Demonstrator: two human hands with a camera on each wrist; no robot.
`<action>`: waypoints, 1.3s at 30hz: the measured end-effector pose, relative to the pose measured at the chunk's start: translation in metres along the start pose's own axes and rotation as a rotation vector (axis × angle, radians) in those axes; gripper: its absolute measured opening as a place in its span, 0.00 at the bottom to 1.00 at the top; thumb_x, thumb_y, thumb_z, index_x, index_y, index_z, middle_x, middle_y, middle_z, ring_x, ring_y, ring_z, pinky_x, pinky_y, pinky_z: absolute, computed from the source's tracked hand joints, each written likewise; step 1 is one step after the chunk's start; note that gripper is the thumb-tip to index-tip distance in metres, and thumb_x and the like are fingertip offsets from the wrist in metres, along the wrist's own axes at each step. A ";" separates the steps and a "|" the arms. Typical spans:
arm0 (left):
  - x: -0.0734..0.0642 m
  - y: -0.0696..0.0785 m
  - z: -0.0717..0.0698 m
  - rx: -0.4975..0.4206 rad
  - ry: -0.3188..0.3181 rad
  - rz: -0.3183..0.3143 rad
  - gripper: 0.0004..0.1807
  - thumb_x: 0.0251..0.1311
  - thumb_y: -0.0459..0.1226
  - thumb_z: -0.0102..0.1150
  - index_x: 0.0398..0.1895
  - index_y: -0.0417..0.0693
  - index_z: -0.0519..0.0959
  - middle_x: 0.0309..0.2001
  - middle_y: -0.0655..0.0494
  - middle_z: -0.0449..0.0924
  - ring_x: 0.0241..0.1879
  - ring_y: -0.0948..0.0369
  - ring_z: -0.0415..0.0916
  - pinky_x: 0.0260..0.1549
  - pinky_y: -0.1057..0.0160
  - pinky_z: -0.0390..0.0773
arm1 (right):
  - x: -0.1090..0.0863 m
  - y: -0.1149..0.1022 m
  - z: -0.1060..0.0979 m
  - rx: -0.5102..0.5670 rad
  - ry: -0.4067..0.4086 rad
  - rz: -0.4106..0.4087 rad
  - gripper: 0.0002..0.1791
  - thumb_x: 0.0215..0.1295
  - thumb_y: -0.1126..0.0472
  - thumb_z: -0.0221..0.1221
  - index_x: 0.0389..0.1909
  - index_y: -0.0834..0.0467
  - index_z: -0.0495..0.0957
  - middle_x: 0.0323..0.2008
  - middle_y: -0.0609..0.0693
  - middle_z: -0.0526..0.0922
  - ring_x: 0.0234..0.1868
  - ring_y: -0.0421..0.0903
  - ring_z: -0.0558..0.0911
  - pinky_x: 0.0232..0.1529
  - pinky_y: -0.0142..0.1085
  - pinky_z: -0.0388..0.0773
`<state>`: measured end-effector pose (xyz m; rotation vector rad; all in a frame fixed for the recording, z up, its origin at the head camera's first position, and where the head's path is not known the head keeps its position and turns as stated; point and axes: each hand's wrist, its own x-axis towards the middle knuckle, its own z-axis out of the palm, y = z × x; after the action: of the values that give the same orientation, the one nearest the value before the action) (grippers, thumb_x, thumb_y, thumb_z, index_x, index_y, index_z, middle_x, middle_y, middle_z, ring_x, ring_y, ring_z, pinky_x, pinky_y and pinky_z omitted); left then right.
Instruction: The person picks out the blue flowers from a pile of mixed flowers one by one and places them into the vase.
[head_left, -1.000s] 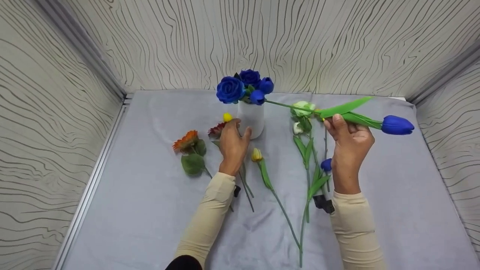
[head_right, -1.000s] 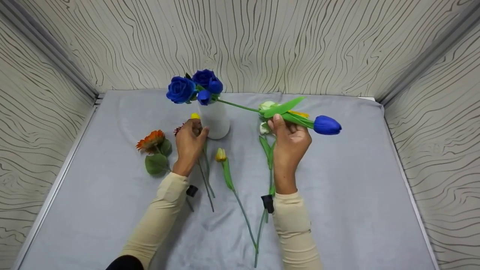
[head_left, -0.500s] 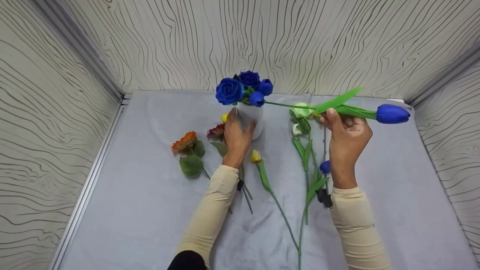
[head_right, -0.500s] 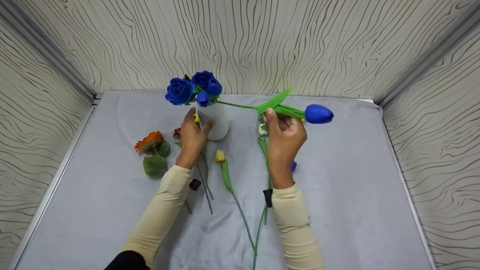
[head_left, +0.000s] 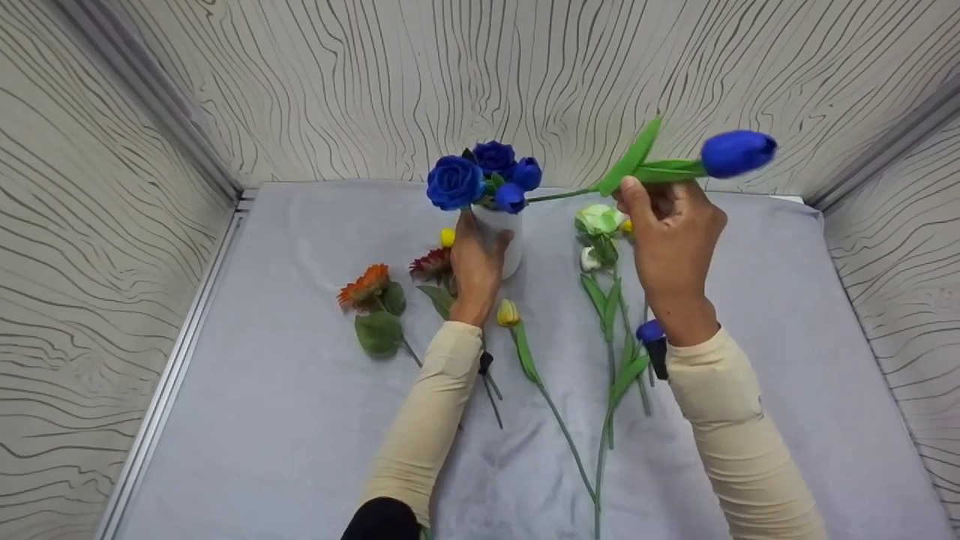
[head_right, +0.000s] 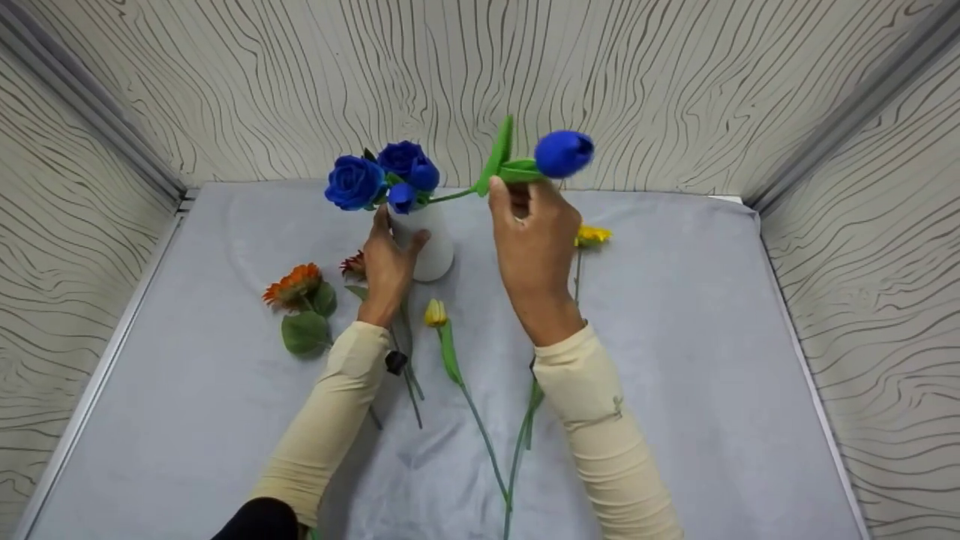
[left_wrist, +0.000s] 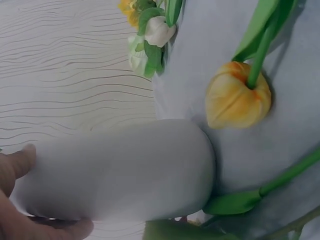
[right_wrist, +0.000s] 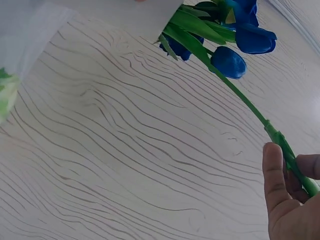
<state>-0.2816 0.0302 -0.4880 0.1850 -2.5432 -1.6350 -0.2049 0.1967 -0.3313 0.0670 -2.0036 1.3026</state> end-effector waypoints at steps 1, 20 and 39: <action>0.002 0.001 0.000 0.055 0.007 -0.004 0.44 0.64 0.46 0.60 0.77 0.52 0.47 0.75 0.56 0.50 0.71 0.60 0.53 0.66 0.59 0.56 | 0.002 -0.003 0.002 -0.021 -0.018 -0.009 0.10 0.64 0.62 0.62 0.40 0.66 0.82 0.30 0.55 0.86 0.28 0.39 0.84 0.35 0.29 0.79; 0.009 0.004 0.007 0.080 0.037 -0.070 0.44 0.61 0.44 0.63 0.76 0.58 0.50 0.74 0.59 0.54 0.69 0.62 0.57 0.63 0.60 0.61 | 0.040 -0.024 0.032 -0.301 -0.333 0.023 0.12 0.69 0.57 0.57 0.43 0.62 0.81 0.33 0.53 0.86 0.32 0.43 0.84 0.36 0.34 0.77; 0.008 0.000 0.006 0.143 0.082 -0.021 0.45 0.59 0.46 0.65 0.76 0.51 0.52 0.72 0.54 0.60 0.65 0.59 0.65 0.62 0.60 0.64 | 0.031 0.008 0.063 -0.289 -0.407 -0.074 0.12 0.69 0.58 0.58 0.40 0.65 0.80 0.29 0.55 0.85 0.29 0.47 0.83 0.31 0.41 0.77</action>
<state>-0.2903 0.0347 -0.4902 0.2851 -2.6047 -1.4211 -0.2652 0.1596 -0.3323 0.2861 -2.4899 0.9983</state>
